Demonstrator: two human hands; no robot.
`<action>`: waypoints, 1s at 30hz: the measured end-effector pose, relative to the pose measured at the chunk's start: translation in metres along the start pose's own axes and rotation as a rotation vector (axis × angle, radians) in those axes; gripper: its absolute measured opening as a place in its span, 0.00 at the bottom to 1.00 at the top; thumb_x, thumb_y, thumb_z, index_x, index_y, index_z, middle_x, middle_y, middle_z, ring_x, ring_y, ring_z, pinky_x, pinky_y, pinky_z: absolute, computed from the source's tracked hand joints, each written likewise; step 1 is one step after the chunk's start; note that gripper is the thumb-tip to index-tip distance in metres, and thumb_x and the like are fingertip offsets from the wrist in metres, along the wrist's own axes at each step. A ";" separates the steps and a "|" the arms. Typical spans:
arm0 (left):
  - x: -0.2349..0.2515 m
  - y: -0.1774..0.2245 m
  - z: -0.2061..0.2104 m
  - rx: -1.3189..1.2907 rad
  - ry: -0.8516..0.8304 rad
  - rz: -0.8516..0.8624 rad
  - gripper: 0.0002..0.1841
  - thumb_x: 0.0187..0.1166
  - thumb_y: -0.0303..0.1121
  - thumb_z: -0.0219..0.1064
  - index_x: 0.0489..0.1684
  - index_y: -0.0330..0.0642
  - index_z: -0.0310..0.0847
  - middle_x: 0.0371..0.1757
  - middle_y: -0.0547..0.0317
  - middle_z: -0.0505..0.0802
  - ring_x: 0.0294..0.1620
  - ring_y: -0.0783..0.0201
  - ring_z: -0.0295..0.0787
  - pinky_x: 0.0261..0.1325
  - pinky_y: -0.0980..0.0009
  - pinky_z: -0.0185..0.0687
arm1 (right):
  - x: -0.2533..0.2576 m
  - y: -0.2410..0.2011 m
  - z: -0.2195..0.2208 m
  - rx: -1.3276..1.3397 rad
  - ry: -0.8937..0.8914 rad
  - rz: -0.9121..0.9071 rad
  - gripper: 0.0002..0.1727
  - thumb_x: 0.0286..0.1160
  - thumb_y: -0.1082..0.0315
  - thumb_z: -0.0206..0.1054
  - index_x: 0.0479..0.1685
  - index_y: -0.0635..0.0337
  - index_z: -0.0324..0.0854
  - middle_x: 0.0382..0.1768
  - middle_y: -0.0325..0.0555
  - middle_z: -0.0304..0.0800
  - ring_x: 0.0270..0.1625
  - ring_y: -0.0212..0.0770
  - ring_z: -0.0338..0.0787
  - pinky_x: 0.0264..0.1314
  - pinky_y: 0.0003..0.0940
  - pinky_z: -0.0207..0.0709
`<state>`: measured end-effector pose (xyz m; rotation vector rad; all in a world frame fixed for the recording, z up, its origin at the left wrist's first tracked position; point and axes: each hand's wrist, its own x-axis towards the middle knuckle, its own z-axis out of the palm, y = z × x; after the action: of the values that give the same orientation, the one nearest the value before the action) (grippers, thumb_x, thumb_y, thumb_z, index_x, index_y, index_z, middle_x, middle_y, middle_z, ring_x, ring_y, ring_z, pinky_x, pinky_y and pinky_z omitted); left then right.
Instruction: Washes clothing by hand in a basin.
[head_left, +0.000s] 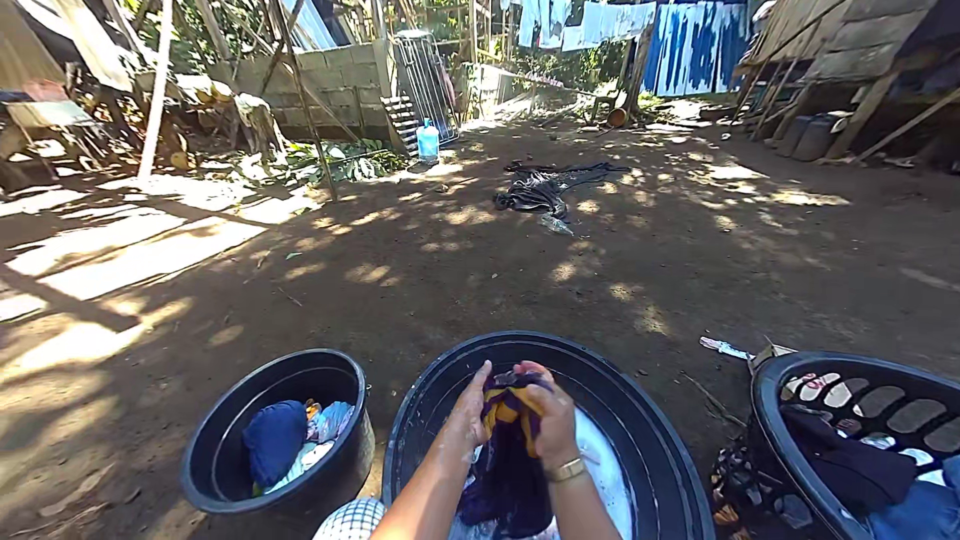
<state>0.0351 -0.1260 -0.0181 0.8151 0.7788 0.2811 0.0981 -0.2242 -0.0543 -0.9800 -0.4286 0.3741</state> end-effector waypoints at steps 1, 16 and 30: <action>-0.011 -0.008 0.004 0.014 0.017 0.079 0.22 0.93 0.48 0.47 0.47 0.40 0.82 0.35 0.56 0.91 0.35 0.66 0.89 0.41 0.68 0.86 | -0.017 -0.002 0.023 -0.071 -0.042 -0.089 0.17 0.68 0.72 0.61 0.52 0.73 0.85 0.51 0.46 0.94 0.57 0.32 0.91 0.64 0.30 0.83; -0.015 -0.040 -0.005 0.555 -0.025 0.254 0.16 0.92 0.29 0.48 0.51 0.29 0.82 0.44 0.51 0.89 0.44 0.68 0.83 0.52 0.72 0.79 | -0.035 0.034 0.041 -0.875 0.205 -0.832 0.17 0.63 0.67 0.63 0.10 0.66 0.81 0.14 0.49 0.86 0.22 0.40 0.90 0.29 0.33 0.85; -0.004 0.012 0.017 0.954 -0.389 0.323 0.16 0.93 0.33 0.50 0.67 0.35 0.77 0.53 0.50 0.87 0.51 0.66 0.83 0.59 0.65 0.77 | 0.023 0.003 -0.044 -0.277 -0.427 0.322 0.40 0.85 0.36 0.45 0.64 0.70 0.76 0.48 0.42 0.92 0.51 0.29 0.89 0.60 0.31 0.82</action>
<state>0.0451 -0.1287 0.0002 1.8419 0.3772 0.0094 0.1399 -0.2427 -0.0739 -1.2467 -0.7250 0.8399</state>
